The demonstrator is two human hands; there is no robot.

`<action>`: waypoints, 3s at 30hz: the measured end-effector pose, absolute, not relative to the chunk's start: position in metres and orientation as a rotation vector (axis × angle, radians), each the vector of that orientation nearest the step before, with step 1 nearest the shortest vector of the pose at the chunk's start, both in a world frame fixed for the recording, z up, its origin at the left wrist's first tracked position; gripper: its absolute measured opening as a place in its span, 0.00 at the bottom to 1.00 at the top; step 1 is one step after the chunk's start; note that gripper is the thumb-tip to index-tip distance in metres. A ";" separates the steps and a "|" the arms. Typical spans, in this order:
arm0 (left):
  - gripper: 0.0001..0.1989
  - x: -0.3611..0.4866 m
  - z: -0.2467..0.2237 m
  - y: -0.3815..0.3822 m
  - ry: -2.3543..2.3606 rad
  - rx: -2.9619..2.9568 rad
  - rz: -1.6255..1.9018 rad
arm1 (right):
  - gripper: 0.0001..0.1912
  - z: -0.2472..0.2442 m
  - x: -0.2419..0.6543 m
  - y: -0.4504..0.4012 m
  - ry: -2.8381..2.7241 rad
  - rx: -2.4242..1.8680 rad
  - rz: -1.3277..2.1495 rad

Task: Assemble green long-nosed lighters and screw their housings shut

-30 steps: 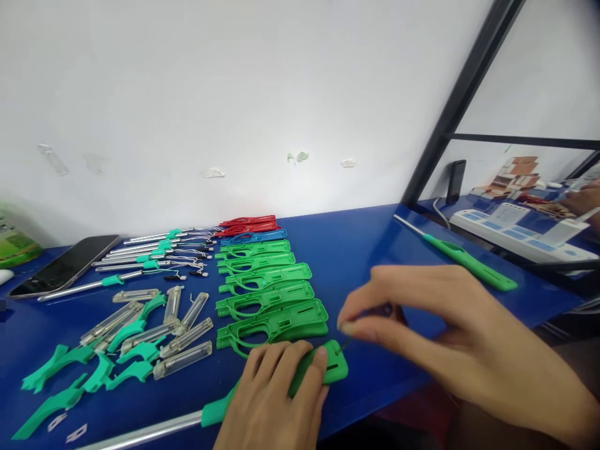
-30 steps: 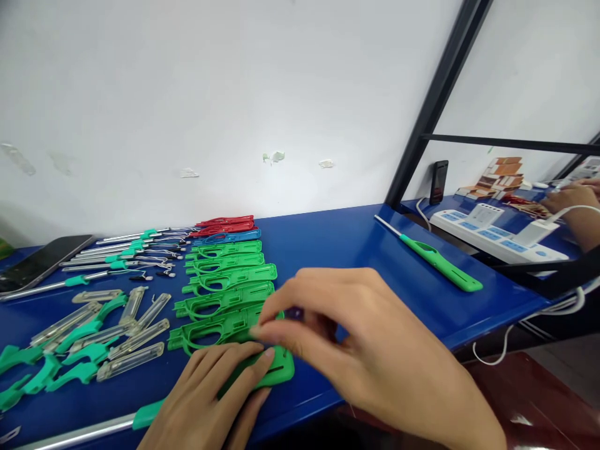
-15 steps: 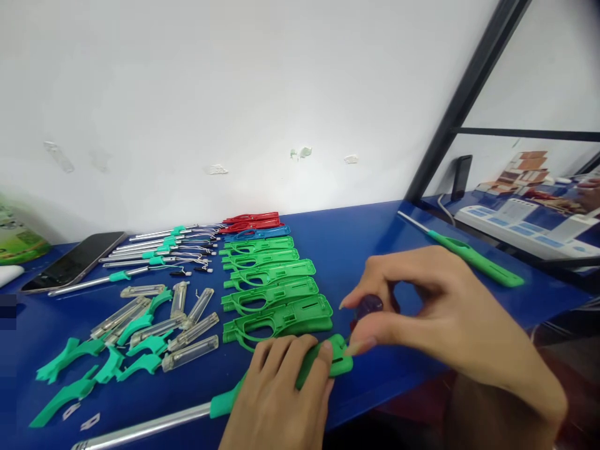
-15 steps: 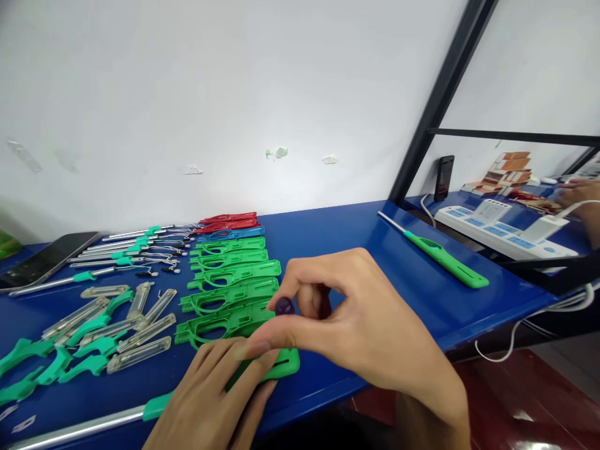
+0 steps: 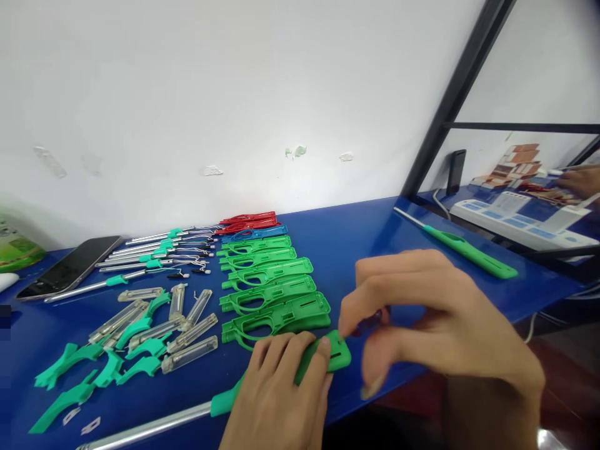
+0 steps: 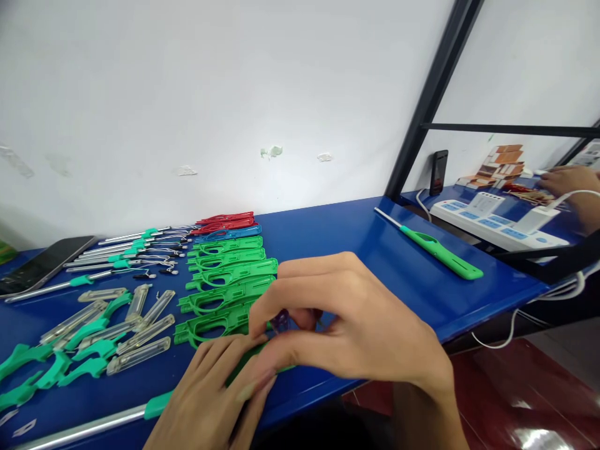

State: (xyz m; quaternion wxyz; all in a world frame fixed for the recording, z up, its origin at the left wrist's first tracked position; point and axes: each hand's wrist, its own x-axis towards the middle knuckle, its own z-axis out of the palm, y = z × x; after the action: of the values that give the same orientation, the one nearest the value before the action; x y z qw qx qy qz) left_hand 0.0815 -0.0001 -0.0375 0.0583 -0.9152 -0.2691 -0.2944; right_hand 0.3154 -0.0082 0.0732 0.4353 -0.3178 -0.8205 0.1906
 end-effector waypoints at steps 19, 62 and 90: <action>0.16 0.085 -0.038 -0.002 -0.832 -2.742 -0.913 | 0.10 0.080 0.322 -0.015 -2.116 -0.893 0.307; 0.17 0.085 -0.040 -0.003 -0.844 -2.713 -0.895 | 0.20 0.082 0.329 -0.024 -2.125 -0.983 0.584; 0.19 0.080 -0.042 -0.004 -0.873 -2.786 -0.830 | 0.06 0.085 0.319 -0.030 -2.112 -1.140 0.222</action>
State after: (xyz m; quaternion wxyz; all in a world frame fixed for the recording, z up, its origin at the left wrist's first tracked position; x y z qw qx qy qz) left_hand 0.0799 -0.0036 -0.0421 0.0532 -0.9166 -0.2871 -0.2731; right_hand 0.3186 -0.0304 0.0846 0.3577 -0.4419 -0.8182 0.0859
